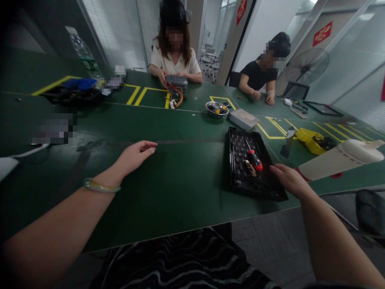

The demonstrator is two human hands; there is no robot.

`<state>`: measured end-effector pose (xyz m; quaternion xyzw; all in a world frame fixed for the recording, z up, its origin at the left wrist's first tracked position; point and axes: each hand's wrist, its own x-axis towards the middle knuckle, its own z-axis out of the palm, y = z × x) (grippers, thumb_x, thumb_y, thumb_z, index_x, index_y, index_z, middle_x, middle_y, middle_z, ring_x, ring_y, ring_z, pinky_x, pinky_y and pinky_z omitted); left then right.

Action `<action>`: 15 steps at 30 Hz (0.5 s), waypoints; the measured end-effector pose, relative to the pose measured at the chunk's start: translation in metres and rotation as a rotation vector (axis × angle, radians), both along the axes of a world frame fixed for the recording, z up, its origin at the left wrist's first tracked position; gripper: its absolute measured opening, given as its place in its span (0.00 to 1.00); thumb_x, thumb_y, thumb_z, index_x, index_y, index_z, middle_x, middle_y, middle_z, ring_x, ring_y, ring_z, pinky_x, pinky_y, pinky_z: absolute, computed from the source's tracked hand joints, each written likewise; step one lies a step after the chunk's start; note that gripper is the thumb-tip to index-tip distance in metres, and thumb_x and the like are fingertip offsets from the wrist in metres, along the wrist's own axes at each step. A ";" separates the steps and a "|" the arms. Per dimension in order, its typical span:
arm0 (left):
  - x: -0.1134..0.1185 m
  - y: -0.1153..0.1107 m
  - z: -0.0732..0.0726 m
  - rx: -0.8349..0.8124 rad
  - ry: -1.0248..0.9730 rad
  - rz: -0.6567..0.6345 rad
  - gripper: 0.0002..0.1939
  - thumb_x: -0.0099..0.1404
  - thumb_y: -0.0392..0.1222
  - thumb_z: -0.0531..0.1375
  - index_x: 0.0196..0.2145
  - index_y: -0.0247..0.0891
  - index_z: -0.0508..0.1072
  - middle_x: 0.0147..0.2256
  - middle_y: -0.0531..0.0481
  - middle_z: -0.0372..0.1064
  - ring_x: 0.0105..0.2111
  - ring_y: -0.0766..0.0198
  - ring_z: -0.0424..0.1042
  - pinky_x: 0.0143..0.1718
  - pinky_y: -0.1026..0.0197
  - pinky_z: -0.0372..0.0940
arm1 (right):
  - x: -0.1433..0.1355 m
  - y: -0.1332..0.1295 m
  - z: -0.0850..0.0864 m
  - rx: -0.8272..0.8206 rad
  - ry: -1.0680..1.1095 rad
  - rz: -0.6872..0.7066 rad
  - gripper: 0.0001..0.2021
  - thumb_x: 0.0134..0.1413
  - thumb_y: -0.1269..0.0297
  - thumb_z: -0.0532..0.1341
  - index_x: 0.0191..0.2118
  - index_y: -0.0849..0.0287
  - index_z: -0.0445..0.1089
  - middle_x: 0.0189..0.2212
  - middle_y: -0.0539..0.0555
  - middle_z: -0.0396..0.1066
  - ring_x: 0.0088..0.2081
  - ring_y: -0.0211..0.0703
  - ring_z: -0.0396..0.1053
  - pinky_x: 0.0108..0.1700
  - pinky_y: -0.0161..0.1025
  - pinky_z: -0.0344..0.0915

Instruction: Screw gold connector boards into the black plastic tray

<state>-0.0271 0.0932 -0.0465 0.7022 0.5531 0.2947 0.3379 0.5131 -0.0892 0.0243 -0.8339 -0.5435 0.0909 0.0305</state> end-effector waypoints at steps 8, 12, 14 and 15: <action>0.001 0.001 0.000 0.001 -0.024 0.038 0.24 0.71 0.55 0.57 0.57 0.41 0.76 0.52 0.44 0.77 0.50 0.53 0.76 0.53 0.51 0.69 | -0.132 0.039 0.011 0.059 0.137 0.159 0.21 0.67 0.47 0.49 0.35 0.54 0.71 0.29 0.51 0.73 0.31 0.43 0.70 0.33 0.37 0.60; 0.003 0.000 0.000 0.051 -0.033 0.074 0.29 0.74 0.60 0.51 0.63 0.44 0.71 0.59 0.45 0.73 0.60 0.52 0.70 0.63 0.47 0.62 | -0.206 0.064 -0.003 0.107 0.186 0.301 0.19 0.69 0.51 0.49 0.29 0.55 0.62 0.26 0.50 0.67 0.30 0.41 0.65 0.33 0.37 0.55; 0.003 0.000 0.000 0.070 -0.011 0.101 0.30 0.75 0.62 0.50 0.65 0.46 0.69 0.63 0.45 0.69 0.65 0.49 0.64 0.67 0.43 0.55 | -0.234 0.073 -0.013 0.126 0.211 0.348 0.18 0.70 0.53 0.48 0.29 0.55 0.60 0.26 0.50 0.68 0.30 0.40 0.65 0.34 0.37 0.54; 0.003 0.000 0.000 0.073 0.002 0.115 0.30 0.74 0.62 0.51 0.66 0.46 0.68 0.64 0.45 0.68 0.66 0.47 0.63 0.68 0.41 0.53 | -0.245 0.077 -0.017 0.130 0.221 0.365 0.18 0.71 0.54 0.47 0.30 0.55 0.60 0.27 0.50 0.68 0.30 0.40 0.65 0.34 0.37 0.55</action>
